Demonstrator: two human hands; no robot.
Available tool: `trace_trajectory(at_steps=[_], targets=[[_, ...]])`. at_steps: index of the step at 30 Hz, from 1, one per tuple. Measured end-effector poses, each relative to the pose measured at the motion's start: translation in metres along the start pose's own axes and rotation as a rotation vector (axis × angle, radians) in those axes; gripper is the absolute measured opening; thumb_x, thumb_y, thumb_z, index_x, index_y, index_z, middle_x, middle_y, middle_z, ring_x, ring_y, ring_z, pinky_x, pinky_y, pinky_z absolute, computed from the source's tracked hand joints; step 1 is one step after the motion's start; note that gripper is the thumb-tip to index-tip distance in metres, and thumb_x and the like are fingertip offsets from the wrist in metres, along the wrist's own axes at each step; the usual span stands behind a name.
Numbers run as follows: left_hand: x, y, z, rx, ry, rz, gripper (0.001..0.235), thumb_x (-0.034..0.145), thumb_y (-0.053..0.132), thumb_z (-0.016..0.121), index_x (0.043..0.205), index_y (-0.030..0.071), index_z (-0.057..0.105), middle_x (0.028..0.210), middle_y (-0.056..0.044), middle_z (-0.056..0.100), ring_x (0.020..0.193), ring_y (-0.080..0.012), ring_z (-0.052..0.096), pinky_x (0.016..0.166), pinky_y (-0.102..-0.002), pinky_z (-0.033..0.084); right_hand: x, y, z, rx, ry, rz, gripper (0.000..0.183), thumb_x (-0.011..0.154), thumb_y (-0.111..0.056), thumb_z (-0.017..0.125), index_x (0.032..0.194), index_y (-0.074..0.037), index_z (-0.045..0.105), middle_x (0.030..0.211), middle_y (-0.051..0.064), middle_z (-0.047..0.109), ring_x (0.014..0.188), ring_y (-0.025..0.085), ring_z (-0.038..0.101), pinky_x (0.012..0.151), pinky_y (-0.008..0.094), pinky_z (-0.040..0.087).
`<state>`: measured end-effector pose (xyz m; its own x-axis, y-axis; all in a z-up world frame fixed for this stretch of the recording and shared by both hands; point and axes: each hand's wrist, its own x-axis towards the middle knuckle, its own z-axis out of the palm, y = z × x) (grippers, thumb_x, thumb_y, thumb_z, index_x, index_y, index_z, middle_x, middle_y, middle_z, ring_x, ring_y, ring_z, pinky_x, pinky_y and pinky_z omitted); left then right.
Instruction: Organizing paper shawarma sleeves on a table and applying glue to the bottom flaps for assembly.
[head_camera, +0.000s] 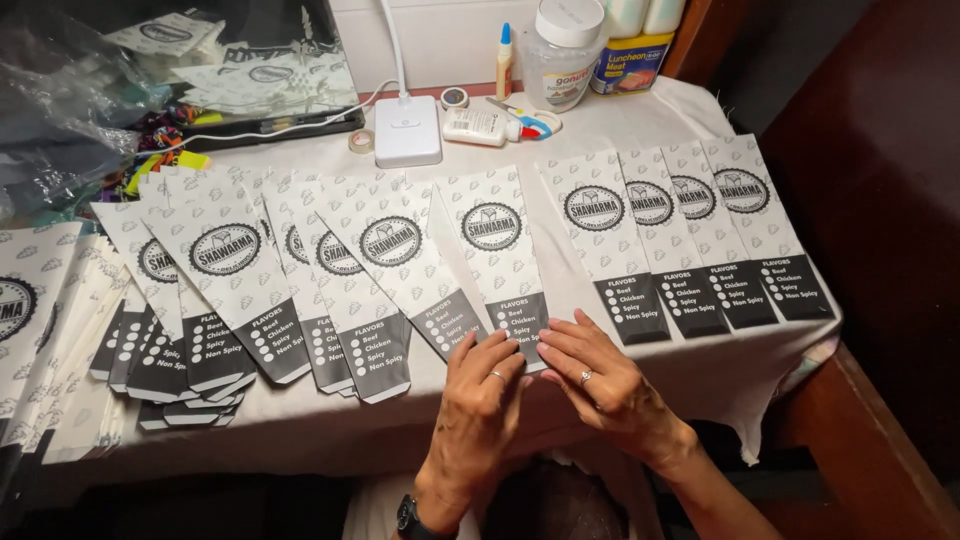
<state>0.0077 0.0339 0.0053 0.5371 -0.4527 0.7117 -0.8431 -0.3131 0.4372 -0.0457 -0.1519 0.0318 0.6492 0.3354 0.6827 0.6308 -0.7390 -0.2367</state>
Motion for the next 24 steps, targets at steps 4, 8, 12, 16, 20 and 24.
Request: trace_trajectory(at_steps=[4,8,12,16,20,24], targets=[[-0.007,-0.008,0.000,-0.103,0.029,0.046,0.019,0.091,-0.003,0.072,0.109,-0.006,0.067,0.116,-0.022,0.071,0.116,-0.0396,0.068,0.111,-0.058,0.047,-0.003,-0.001,0.000,0.071,0.017,0.007,0.021,0.097,0.000,0.064,0.117,0.006,0.063,0.126,0.024,0.067,0.123,0.044,0.064,0.115,0.062,0.045],[-0.004,-0.012,0.000,-0.193,0.091,0.043,0.013,0.092,-0.001,0.073,0.103,-0.007,0.069,0.111,-0.020,0.072,0.111,-0.0373,0.070,0.107,-0.053,0.053,-0.002,0.001,0.002,0.114,0.060,0.021,0.018,0.095,0.002,0.066,0.113,0.005,0.065,0.123,0.021,0.069,0.121,0.042,0.066,0.115,0.061,0.046],[-0.001,-0.008,0.002,-0.194,0.096,-0.007,0.009,0.092,-0.001,0.073,0.099,-0.005,0.069,0.106,-0.017,0.073,0.110,-0.0351,0.070,0.107,-0.051,0.053,-0.004,0.005,0.008,0.153,0.071,0.060,0.015,0.093,0.004,0.068,0.107,0.003,0.066,0.120,0.020,0.071,0.121,0.040,0.067,0.117,0.059,0.045],[0.005,0.000,0.009,-0.186,0.165,-0.169,0.004,0.087,-0.003,0.073,0.087,-0.002,0.069,0.095,-0.013,0.070,0.101,-0.0311,0.070,0.094,-0.042,0.057,-0.001,0.004,0.016,0.159,0.179,0.285,0.008,0.084,0.002,0.078,0.088,-0.002,0.072,0.105,0.013,0.077,0.108,0.029,0.074,0.115,0.054,0.047],[0.009,0.002,0.013,-0.191,0.171,-0.346,0.005,0.081,-0.001,0.073,0.081,0.004,0.070,0.087,-0.009,0.071,0.094,-0.0261,0.070,0.084,-0.036,0.055,0.006,0.005,0.012,0.208,0.177,0.446,0.013,0.078,-0.002,0.084,0.079,-0.007,0.072,0.097,0.007,0.079,0.101,0.024,0.076,0.114,0.048,0.048],[0.011,0.003,0.013,-0.191,0.116,-0.377,0.012,0.081,-0.002,0.067,0.089,0.004,0.073,0.092,-0.009,0.072,0.098,-0.0259,0.069,0.086,-0.035,0.055,0.007,0.008,0.011,0.244,0.168,0.465,0.011,0.079,-0.002,0.082,0.080,-0.008,0.073,0.097,0.007,0.079,0.102,0.021,0.076,0.117,0.047,0.046]])
